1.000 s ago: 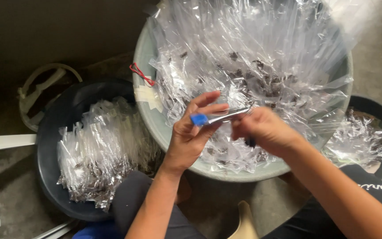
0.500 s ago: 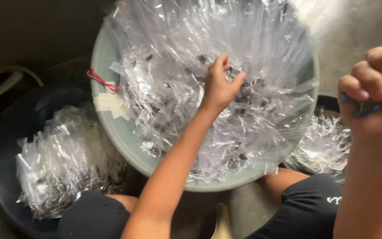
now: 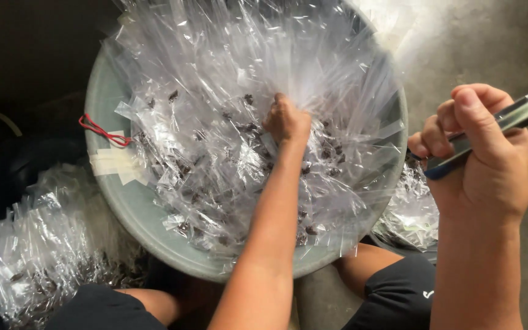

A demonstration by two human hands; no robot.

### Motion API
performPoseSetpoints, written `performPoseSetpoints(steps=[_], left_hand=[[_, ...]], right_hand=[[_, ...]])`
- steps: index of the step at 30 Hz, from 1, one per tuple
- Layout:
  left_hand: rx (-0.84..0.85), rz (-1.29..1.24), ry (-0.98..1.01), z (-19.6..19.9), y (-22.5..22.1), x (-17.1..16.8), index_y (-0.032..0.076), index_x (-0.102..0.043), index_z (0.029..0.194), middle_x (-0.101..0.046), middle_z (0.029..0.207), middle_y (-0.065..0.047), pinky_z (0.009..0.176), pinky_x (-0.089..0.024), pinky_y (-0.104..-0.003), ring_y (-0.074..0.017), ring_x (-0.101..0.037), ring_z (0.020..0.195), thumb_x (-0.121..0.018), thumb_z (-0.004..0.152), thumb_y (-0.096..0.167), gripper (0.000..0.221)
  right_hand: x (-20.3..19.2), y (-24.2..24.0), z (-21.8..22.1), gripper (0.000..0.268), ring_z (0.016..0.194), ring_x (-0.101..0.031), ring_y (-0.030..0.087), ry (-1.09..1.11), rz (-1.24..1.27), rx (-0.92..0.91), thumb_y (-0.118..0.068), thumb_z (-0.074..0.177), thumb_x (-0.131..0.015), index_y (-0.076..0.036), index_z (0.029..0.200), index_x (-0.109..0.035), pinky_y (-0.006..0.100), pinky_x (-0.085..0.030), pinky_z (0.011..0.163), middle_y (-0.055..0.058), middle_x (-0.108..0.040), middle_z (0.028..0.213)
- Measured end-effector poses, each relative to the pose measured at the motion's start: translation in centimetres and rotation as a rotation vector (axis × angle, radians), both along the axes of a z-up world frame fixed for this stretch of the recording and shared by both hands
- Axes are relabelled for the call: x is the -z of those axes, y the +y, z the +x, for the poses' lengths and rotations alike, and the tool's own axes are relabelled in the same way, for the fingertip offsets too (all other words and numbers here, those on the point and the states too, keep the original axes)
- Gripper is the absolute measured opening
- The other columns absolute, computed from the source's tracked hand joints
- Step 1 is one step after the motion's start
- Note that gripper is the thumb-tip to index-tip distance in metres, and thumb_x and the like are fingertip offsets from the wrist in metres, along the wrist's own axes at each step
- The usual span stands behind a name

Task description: Manually sealing or tagging small plastic bags containing metal parts using a hand tool and transferring them between containers.

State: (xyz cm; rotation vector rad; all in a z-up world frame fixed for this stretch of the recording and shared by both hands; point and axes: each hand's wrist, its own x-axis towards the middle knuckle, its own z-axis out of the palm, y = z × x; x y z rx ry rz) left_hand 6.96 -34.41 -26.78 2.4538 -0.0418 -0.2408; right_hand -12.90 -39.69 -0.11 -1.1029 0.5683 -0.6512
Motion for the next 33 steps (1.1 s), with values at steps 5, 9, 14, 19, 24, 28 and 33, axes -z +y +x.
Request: performPoseSetpoints(steps=[5, 9, 14, 19, 24, 28, 33], left_hand=[[-0.038, -0.186, 0.158, 2.2, 4.5, -7.2, 0.016, -0.061, 0.078, -0.063, 0.082, -0.005, 0.072, -0.049, -0.048, -0.0319, -0.064, 0.078, -0.068, 0.067, 0.03, 0.019], [-0.059, -0.683, 0.194, 3.5, 9.8, -15.9, 0.008, -0.074, 0.076, -0.073, 0.073, -0.002, 0.055, -0.055, -0.036, -0.0181, -0.07, 0.067, -0.068, 0.062, 0.014, 0.016], [0.008, -0.89, 0.081, 5.9, 15.1, -21.6, 0.007, -0.073, 0.083, -0.075, 0.082, -0.003, 0.064, -0.06, -0.035, -0.0172, -0.072, 0.075, -0.079, 0.067, 0.007, 0.017], [0.216, -0.887, -0.139, 6.1, 20.3, -23.6, 0.011, -0.067, 0.1, -0.072, 0.097, -0.002, 0.077, -0.059, -0.035, -0.0159, -0.068, 0.087, -0.081, 0.071, 0.012, 0.032], [0.255, -0.491, 0.364, -0.1, 21.5, -22.5, 0.009, -0.059, 0.127, -0.072, 0.105, -0.006, 0.074, -0.065, -0.03, -0.0197, -0.072, 0.093, -0.071, 0.073, 0.011, 0.055], [0.252, 0.103, 0.487, -5.1, 21.8, -14.8, 0.012, 0.027, 0.157, 0.017, 0.17, -0.018, 0.126, -0.003, -0.056, -0.0341, 0.01, 0.156, -0.08, 0.076, 0.063, 0.143], [0.256, 0.344, 0.373, -7.1, 22.3, -5.8, 0.001, 0.01, 0.16, 0.008, 0.17, -0.023, 0.121, -0.005, -0.065, -0.0405, 0.006, 0.156, -0.065, 0.066, 0.09, 0.15]], right_hand=[[-0.3, 1.1, 1.2, 0.011, 0.056, -0.047, 0.01, -0.002, 0.005, -0.011, -0.019, 0.101, -0.073, -0.016, 0.099, -0.063, 0.03, -0.043, 0.059, 0.0, -0.049, 0.072], [0.0, 2.4, 2.2, 0.009, 0.053, -0.045, 0.011, 0.011, 0.004, -0.035, -0.017, 0.101, -0.073, -0.013, 0.099, -0.064, 0.03, -0.041, 0.057, 0.001, -0.049, 0.071], [0.8, 3.9, 3.7, 0.008, 0.053, -0.046, 0.01, 0.059, -0.028, -0.094, -0.017, 0.1, -0.074, -0.012, 0.101, -0.067, 0.028, -0.04, 0.055, 0.0, -0.051, 0.073], [1.0, 5.6, 4.8, 0.01, 0.052, -0.047, 0.01, 0.12, -0.091, -0.152, -0.02, 0.101, -0.074, -0.011, 0.104, -0.069, 0.028, -0.043, 0.057, 0.002, -0.049, 0.065], [1.6, 6.1, 5.1, 0.012, 0.055, -0.053, 0.011, 0.132, -0.155, -0.181, -0.02, 0.104, -0.073, -0.011, 0.107, -0.066, 0.027, -0.048, 0.056, 0.002, -0.053, 0.068], [1.8, 6.3, 5.4, 0.016, 0.055, -0.053, 0.01, 0.109, -0.154, -0.201, -0.021, 0.103, -0.075, -0.01, 0.109, -0.066, 0.026, -0.05, 0.055, 0.002, -0.053, 0.066], [0.6, 6.9, 5.6, 0.027, 0.052, -0.053, 0.005, 0.031, -0.221, -0.254, -0.025, 0.099, -0.079, -0.01, 0.119, -0.068, 0.024, -0.045, 0.051, -0.002, -0.053, 0.065]])
